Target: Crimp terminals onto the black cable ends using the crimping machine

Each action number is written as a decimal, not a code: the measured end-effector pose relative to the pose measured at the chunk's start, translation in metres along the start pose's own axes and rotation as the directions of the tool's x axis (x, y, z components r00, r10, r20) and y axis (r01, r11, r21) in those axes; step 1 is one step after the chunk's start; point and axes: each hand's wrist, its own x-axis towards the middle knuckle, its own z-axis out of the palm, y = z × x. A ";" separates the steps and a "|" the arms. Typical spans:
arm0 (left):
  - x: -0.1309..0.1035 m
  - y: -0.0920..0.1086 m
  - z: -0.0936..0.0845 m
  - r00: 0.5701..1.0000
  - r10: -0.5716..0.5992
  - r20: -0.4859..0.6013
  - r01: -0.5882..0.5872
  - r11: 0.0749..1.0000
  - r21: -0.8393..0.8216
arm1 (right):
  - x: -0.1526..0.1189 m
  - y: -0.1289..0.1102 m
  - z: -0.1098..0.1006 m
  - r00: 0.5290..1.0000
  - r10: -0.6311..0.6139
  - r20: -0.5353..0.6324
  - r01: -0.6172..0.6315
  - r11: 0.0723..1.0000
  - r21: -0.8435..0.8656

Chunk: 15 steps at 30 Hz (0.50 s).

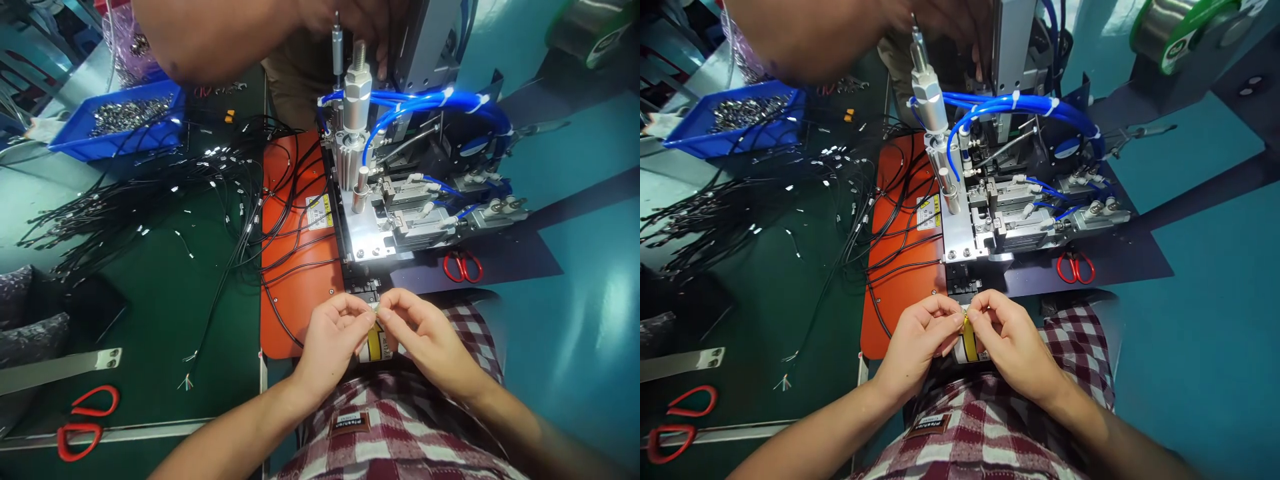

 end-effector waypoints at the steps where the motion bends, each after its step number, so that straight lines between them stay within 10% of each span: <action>1: 0.000 0.000 0.000 1.000 -0.012 0.002 0.012 1.000 -0.016 | 0.001 0.000 -0.001 0.999 0.033 0.004 -0.033 0.999 0.041; 15: 0.000 0.003 0.000 0.999 -0.035 0.035 0.035 0.999 0.000 | 0.002 -0.004 -0.004 0.997 -0.080 -0.025 0.074 0.983 -0.165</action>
